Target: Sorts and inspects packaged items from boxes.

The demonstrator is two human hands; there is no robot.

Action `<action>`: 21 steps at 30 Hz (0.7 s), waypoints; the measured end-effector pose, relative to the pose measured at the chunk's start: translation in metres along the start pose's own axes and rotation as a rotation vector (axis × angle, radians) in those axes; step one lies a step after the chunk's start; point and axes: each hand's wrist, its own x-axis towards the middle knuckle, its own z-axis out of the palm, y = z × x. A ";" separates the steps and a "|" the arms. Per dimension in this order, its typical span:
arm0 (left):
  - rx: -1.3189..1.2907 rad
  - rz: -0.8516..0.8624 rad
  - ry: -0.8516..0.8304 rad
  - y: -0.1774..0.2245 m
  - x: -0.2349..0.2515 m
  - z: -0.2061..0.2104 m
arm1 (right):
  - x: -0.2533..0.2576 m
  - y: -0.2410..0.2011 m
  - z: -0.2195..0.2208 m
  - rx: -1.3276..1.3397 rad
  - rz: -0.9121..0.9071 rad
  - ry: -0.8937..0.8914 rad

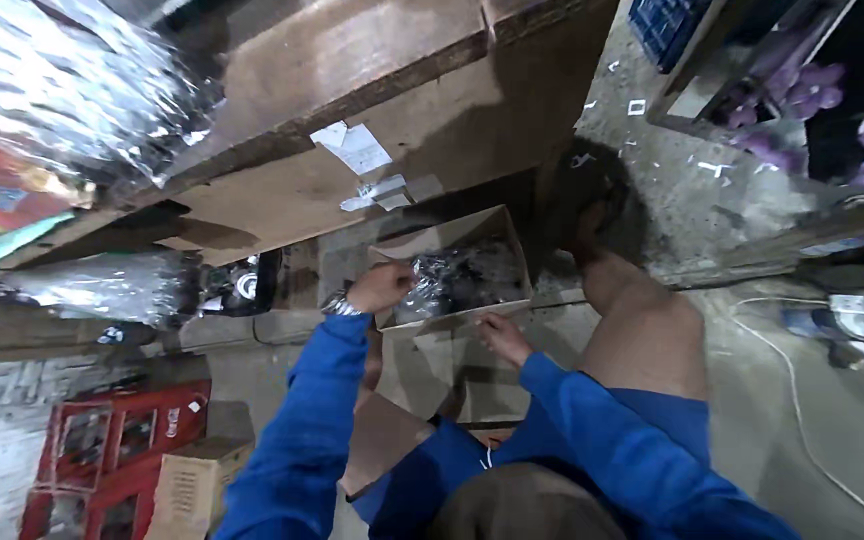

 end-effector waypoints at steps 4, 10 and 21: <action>0.002 -0.352 -0.029 -0.081 0.071 0.091 | 0.002 -0.003 0.006 0.005 -0.011 -0.019; 0.199 -0.613 -0.072 -0.139 0.109 0.190 | 0.005 0.001 0.006 -0.030 0.045 -0.020; 0.199 -0.661 -0.123 -0.145 0.124 0.211 | 0.009 0.003 0.011 -0.038 0.055 -0.049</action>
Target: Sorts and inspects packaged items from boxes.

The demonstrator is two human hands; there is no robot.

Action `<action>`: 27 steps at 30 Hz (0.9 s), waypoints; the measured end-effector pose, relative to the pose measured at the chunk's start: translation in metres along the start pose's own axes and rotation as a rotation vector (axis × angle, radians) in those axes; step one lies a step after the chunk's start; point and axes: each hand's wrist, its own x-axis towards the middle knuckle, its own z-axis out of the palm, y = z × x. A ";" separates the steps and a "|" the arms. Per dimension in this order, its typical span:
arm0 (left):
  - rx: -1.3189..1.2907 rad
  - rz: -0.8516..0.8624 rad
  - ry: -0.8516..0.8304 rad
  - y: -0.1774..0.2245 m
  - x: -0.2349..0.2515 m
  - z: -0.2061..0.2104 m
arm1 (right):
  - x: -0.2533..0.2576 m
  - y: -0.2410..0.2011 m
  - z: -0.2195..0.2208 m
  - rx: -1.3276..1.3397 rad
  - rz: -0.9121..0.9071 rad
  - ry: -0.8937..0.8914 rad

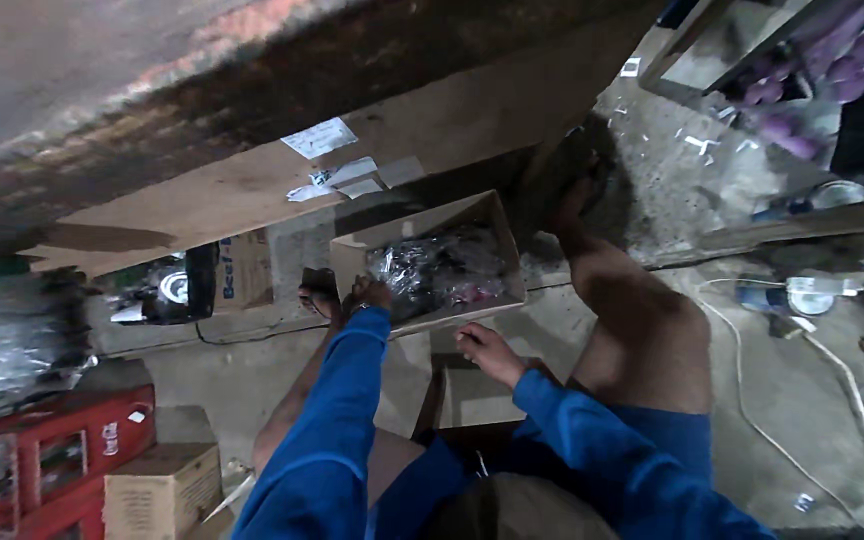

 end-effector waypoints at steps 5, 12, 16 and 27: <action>-0.272 0.068 0.277 -0.006 -0.031 -0.026 | -0.001 0.000 0.001 -0.038 -0.054 0.000; -1.114 0.061 0.688 -0.016 -0.114 -0.051 | -0.002 0.004 0.003 -0.111 -0.088 -0.001; -1.210 -0.023 0.768 -0.028 -0.127 -0.049 | -0.004 0.013 0.006 -0.169 -0.073 -0.021; -1.134 -0.117 0.726 -0.037 -0.117 -0.053 | -0.016 0.021 -0.003 -0.315 -0.061 -0.001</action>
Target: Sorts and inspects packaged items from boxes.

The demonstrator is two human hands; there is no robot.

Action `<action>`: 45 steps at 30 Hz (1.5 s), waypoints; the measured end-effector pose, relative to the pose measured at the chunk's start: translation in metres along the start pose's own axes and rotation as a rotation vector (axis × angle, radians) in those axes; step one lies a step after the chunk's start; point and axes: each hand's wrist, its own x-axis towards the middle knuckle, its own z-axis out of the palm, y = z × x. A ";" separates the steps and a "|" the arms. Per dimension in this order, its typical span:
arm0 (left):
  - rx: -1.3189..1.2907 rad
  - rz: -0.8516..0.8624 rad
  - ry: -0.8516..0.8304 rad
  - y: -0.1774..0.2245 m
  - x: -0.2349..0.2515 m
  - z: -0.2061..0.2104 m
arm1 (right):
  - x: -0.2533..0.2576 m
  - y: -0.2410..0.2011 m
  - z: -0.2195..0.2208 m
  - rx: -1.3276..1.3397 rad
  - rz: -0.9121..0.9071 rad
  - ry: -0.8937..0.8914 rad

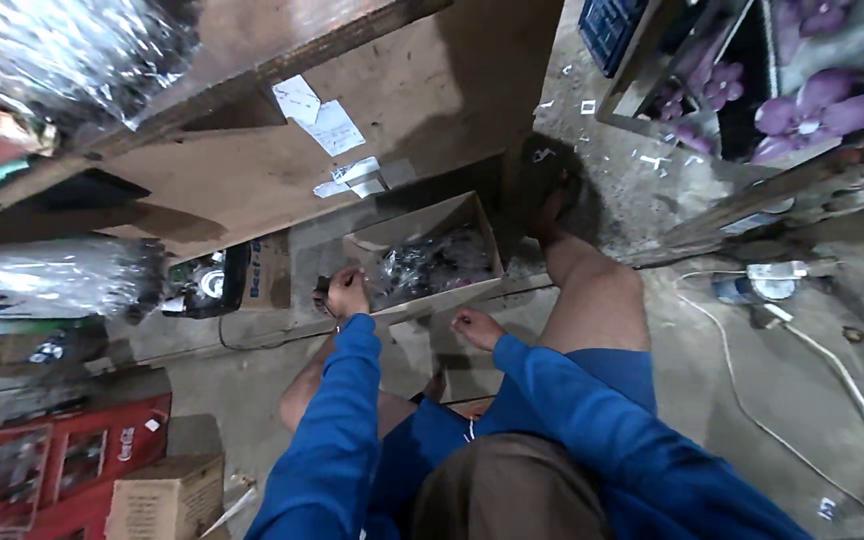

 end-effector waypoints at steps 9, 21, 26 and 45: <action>-0.322 0.149 -0.458 0.032 -0.064 -0.021 | -0.008 -0.013 0.004 0.256 -0.066 -0.026; -0.234 0.237 -0.702 0.010 -0.189 0.031 | -0.018 -0.010 -0.001 0.964 -0.085 0.087; -0.148 0.200 -0.668 -0.012 -0.184 0.031 | -0.017 -0.010 -0.010 0.910 -0.130 0.207; -0.289 -0.109 -0.838 -0.037 -0.168 0.029 | -0.014 -0.010 -0.032 0.426 -0.231 0.314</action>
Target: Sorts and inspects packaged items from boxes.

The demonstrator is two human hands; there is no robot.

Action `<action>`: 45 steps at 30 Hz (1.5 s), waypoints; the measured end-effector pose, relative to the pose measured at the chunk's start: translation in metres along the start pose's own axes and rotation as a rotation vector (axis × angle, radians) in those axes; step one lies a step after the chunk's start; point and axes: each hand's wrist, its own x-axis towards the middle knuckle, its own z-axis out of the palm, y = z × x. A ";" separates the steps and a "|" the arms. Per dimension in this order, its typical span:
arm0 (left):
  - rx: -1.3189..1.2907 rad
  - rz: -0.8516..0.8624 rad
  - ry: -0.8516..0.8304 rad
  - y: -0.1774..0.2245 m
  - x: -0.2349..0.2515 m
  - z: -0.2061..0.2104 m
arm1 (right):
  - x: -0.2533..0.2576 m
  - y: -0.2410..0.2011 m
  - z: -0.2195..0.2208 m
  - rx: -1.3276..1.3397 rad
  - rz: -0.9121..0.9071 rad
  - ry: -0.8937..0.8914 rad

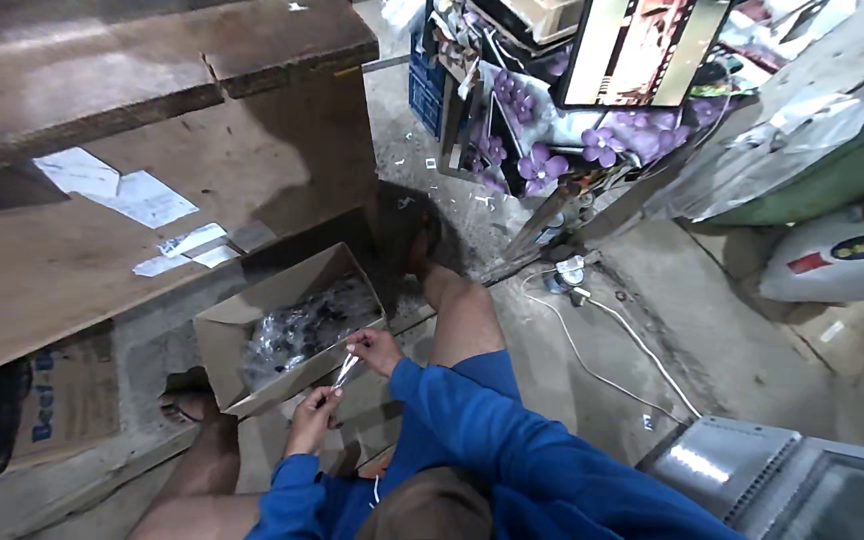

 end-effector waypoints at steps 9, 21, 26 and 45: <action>0.053 -0.008 -0.002 0.003 0.000 -0.003 | 0.000 -0.007 -0.002 -0.115 0.036 0.062; 0.254 0.151 0.035 0.005 0.001 -0.001 | 0.002 -0.006 -0.003 -0.260 -0.070 0.140; 0.175 0.147 0.081 -0.001 0.002 -0.008 | 0.002 -0.001 0.000 -0.029 0.010 -0.075; 0.164 0.185 0.146 0.010 -0.004 -0.004 | -0.011 -0.014 0.001 0.402 0.250 -0.086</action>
